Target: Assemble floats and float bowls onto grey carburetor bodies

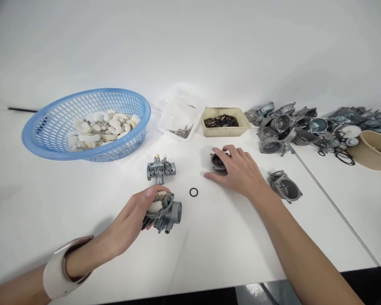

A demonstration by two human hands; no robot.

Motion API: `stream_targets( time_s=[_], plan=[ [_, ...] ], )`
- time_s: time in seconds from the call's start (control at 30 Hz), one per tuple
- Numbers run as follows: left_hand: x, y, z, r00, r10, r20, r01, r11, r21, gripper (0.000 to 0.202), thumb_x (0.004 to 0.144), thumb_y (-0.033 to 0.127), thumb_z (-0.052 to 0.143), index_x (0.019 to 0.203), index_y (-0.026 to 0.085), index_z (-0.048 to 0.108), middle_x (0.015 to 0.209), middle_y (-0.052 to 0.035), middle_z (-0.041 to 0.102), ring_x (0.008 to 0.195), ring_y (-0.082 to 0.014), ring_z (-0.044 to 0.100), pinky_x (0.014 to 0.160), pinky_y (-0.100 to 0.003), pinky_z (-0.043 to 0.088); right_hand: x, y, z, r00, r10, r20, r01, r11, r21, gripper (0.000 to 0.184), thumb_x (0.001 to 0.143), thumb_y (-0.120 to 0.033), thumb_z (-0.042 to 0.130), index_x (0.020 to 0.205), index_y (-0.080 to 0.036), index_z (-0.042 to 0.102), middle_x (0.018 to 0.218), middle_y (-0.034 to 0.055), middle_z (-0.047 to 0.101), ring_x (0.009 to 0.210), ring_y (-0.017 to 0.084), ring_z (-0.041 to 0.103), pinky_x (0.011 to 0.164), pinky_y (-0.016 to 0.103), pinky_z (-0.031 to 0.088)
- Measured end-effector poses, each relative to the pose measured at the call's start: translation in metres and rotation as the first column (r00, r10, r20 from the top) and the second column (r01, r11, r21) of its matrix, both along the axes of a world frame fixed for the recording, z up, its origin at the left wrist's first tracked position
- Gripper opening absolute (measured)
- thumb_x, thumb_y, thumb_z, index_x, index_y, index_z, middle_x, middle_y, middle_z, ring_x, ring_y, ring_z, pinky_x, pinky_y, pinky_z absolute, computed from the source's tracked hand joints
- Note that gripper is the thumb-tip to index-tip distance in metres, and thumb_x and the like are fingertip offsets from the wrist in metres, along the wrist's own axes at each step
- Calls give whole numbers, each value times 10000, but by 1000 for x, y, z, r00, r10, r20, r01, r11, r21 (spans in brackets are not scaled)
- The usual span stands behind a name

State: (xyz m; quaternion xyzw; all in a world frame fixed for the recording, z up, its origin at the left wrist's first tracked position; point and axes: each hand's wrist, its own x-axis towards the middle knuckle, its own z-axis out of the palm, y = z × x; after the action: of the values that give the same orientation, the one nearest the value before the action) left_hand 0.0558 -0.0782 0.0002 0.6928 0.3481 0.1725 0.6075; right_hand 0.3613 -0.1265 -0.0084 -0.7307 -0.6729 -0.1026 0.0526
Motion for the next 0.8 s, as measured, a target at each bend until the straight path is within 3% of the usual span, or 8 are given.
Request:
stream_targets(
  time_s=[0.13,0.2,0.27,0.33,0.5,0.6,0.7,0.8],
  plan=[
    [-5,-2,0,995,-98,-15,99,969,227,448,1068,599,368,1188,239,608,798,-1,628,693,-174,562,662,-300,454,-27,-14,18,943,244,-226,-170,938,302,301,951,-437,651,1168,-229,679,1143,129,687,1050,308,646,916,465,525],
    [-7,-2,-2,989,-143,-28,145,943,301,437,1062,596,392,1224,239,584,901,-24,669,772,-195,598,712,-313,470,-53,-23,27,753,436,-493,-290,892,347,139,949,-298,661,1077,-248,682,986,68,720,916,233,682,815,374,566],
    [-8,-3,-5,987,-154,-47,160,913,377,469,1054,619,390,1261,237,569,1000,-54,688,848,-223,615,763,-339,481,-78,-30,31,542,451,-709,-397,881,257,210,908,-242,703,1113,-257,660,985,39,719,881,198,686,776,326,576],
    [-8,-2,-8,987,-145,-61,157,876,456,505,1053,644,355,1270,242,571,1055,-73,695,899,-247,613,807,-368,479,-97,-34,31,449,399,-799,-417,885,207,270,852,-192,740,1096,-260,647,957,19,701,829,177,669,739,300,569],
    [-10,1,-9,979,-182,-96,205,814,544,586,1006,735,338,1229,248,575,1031,-64,682,909,-257,589,828,-389,445,-106,-34,23,410,354,-841,-368,907,203,241,839,-183,753,1041,-263,649,889,3,673,759,160,641,704,287,561],
    [-10,3,-8,969,-204,-141,247,760,602,689,880,801,553,1268,233,527,1076,-56,674,916,-258,594,827,-386,423,-105,-34,18,394,411,-822,-370,890,267,218,866,-222,751,1061,-256,659,931,24,693,787,165,655,718,289,580],
    [-8,3,-7,961,-199,-191,276,715,642,809,768,685,796,1338,226,450,1134,-47,681,931,-257,609,847,-384,399,-106,-34,17,417,492,-764,-391,856,338,219,873,-207,746,1069,-243,657,952,32,716,831,170,672,769,296,588],
    [-5,2,-4,960,-202,-192,279,712,645,702,790,545,825,1297,231,456,1050,-19,690,872,-235,616,812,-370,384,-106,-34,20,472,525,-709,-417,841,345,233,869,-188,748,1074,-239,651,927,22,731,807,167,674,761,305,579]
  ],
)
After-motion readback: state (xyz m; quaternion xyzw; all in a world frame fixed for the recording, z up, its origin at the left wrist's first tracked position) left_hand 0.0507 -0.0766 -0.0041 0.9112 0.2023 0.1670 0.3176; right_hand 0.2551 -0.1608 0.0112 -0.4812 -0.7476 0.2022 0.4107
